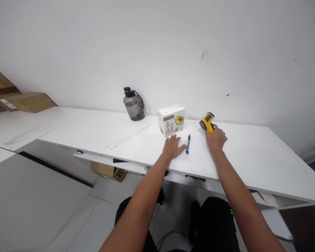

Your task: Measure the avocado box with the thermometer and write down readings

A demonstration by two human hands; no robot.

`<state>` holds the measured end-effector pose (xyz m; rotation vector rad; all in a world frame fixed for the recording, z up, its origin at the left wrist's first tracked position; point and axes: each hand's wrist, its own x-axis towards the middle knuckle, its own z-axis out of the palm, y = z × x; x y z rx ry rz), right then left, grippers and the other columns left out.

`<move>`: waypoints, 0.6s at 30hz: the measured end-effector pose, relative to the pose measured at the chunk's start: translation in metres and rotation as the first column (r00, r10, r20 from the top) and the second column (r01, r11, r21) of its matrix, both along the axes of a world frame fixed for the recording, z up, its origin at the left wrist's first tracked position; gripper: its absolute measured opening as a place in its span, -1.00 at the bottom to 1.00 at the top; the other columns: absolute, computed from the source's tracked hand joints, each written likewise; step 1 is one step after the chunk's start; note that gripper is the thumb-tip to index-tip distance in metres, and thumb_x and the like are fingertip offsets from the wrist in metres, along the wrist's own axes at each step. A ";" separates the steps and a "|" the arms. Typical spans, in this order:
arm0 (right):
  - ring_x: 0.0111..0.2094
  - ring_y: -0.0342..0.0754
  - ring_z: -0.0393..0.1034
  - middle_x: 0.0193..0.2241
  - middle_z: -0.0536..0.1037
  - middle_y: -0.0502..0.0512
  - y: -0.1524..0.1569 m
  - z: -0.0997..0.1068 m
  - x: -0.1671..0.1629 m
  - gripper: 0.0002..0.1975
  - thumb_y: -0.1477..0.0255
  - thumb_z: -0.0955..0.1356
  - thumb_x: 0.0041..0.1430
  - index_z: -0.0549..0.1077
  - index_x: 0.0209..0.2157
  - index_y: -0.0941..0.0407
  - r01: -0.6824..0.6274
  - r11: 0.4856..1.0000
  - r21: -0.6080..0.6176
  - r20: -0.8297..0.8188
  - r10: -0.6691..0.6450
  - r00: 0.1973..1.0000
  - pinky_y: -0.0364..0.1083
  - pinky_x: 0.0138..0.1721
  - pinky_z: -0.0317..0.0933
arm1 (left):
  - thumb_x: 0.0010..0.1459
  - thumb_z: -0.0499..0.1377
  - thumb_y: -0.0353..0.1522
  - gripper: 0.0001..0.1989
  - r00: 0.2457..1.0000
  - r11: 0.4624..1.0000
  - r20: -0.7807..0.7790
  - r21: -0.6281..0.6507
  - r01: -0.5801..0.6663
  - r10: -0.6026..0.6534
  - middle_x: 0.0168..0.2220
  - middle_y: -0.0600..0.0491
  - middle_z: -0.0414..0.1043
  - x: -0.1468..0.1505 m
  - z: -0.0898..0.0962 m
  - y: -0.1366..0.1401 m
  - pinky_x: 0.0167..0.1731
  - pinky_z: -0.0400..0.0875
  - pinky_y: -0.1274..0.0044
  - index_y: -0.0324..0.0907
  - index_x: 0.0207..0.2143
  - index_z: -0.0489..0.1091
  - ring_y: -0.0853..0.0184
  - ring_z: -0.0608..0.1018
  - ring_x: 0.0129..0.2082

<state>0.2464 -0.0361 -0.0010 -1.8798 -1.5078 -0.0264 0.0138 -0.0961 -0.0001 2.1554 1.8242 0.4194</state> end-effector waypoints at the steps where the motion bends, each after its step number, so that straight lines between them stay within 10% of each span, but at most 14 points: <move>1: 0.05 0.26 0.25 0.04 0.43 0.38 0.000 -0.001 0.000 -0.42 0.22 0.30 0.26 0.24 0.26 0.13 -0.001 1.000 0.013 -0.008 0.001 1.000 0.21 0.03 0.09 | 0.34 -0.07 0.06 -0.25 1.000 1.000 -0.001 0.004 -0.001 0.001 0.48 -0.17 -0.06 0.000 0.000 0.000 0.44 -0.19 0.18 -0.22 0.37 0.18 0.09 -0.04 0.50; 13: 0.10 0.32 0.25 0.08 0.45 0.39 0.000 -0.001 -0.001 -0.34 0.15 0.32 0.14 0.31 0.24 0.13 -0.079 0.991 0.109 -0.234 0.103 0.967 0.33 0.12 0.09 | 0.31 0.06 0.01 -0.38 0.996 0.996 0.088 0.092 -0.015 0.007 0.43 -0.19 0.10 -0.001 -0.013 0.007 0.41 -0.07 0.07 -0.15 0.26 0.32 0.01 0.09 0.47; 18: 0.10 0.17 0.34 0.10 0.47 0.25 -0.006 0.003 -0.013 -0.33 0.08 0.35 0.10 0.35 0.21 0.07 -0.204 0.952 0.229 -0.566 0.300 0.768 0.18 0.16 0.20 | 0.31 0.13 -0.15 -0.60 0.951 0.926 0.309 0.357 -0.119 0.003 0.31 -0.20 0.30 -0.009 -0.023 0.006 0.36 0.13 0.11 -0.16 0.09 0.41 0.01 0.24 0.39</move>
